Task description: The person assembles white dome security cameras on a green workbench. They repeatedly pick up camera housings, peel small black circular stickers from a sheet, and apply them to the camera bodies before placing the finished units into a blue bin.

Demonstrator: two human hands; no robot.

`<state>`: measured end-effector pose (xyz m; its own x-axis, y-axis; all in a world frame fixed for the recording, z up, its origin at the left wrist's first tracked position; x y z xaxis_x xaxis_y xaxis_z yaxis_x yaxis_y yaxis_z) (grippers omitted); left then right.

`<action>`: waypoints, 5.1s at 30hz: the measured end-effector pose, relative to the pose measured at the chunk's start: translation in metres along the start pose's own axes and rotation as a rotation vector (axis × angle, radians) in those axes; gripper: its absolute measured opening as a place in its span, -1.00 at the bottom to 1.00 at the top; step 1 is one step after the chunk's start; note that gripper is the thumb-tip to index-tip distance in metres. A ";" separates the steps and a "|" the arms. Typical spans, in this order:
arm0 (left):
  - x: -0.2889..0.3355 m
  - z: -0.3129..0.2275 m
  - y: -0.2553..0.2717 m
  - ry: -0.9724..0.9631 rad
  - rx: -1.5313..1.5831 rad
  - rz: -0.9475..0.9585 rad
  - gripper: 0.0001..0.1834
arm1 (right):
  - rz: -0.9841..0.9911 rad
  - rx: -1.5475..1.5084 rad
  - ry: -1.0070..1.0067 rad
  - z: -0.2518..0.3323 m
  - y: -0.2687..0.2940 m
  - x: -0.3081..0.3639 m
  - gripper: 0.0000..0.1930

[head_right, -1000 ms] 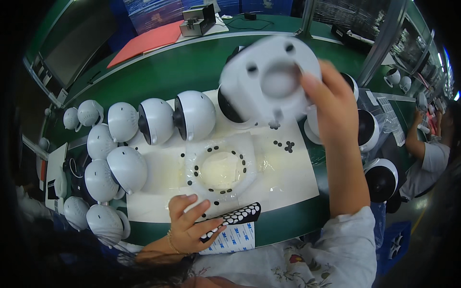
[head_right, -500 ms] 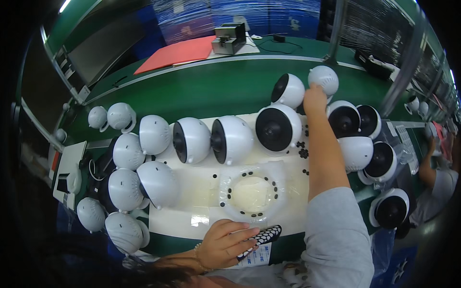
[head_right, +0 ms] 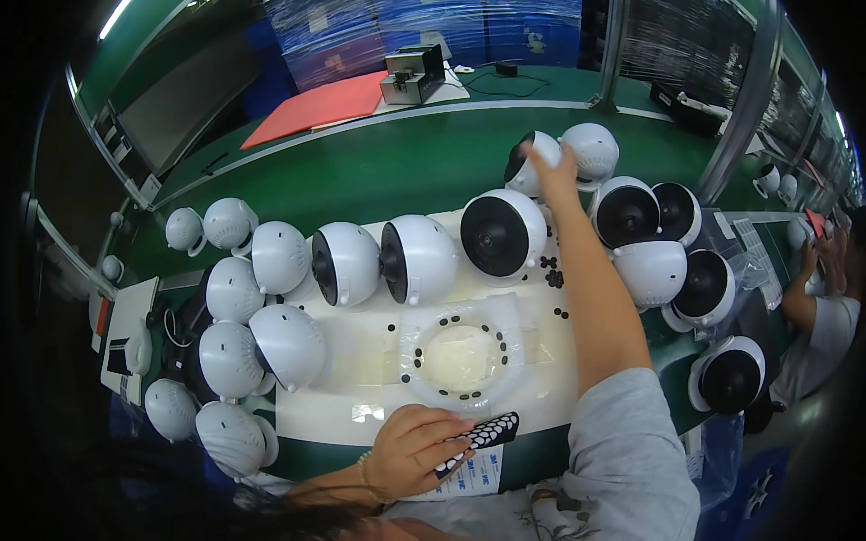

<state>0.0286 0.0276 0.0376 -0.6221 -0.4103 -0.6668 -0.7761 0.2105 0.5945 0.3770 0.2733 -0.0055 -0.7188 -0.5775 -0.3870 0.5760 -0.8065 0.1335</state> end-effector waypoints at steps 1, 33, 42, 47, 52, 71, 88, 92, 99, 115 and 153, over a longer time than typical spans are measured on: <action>-0.002 0.000 0.001 -0.006 0.004 0.009 -0.77 | -0.004 0.221 0.127 0.009 0.002 0.000 -0.15; -0.001 0.000 -0.005 0.092 0.041 0.198 -0.73 | 1.049 -0.138 0.935 0.160 0.077 0.244 -0.77; -0.007 0.000 -0.007 0.153 0.037 0.163 -0.73 | 1.149 -0.402 0.045 0.140 0.053 0.213 -0.76; -0.007 0.004 0.004 0.203 0.070 0.113 -0.79 | 0.724 -0.178 0.670 0.163 0.096 0.215 -0.78; -0.009 0.003 0.025 0.237 0.170 -0.025 -0.75 | 1.058 -0.322 0.517 0.170 0.126 0.257 -0.67; 0.002 0.003 0.032 0.346 0.163 -0.158 -0.80 | 0.864 -0.221 0.977 0.172 0.129 0.264 -0.75; 0.001 0.004 0.026 0.409 0.227 -0.129 -0.85 | 0.964 -0.254 0.605 0.174 0.114 0.271 -0.51; 0.001 0.005 0.024 0.420 0.243 -0.110 -0.86 | 0.982 -0.234 0.665 0.169 0.117 0.270 -0.44; 0.001 0.008 0.021 0.446 0.355 -0.077 -0.87 | 1.086 -0.214 0.406 0.166 0.118 0.265 -0.39; 0.003 0.009 0.018 0.547 0.316 -0.038 -0.91 | 0.853 -0.360 0.918 0.179 0.128 0.264 -0.62; -0.003 -0.005 0.013 0.182 -0.239 0.030 -0.81 | 0.770 -0.432 0.534 0.167 0.096 0.231 -0.36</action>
<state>0.0212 0.0271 0.0500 -0.5991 -0.5637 -0.5687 -0.6977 0.0189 0.7162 0.2015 0.0412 0.0702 0.1100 -0.7018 -0.7038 0.9736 -0.0665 0.2185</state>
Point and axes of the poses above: each hand's wrist, its own x-axis away from the middle knuckle, its own y-axis out of the back of the hand, z = x × y, the point moved 5 cm from there along -x, towards the middle knuckle, and after that the axes turned 3 degrees about -z, right-handed, at the moved point
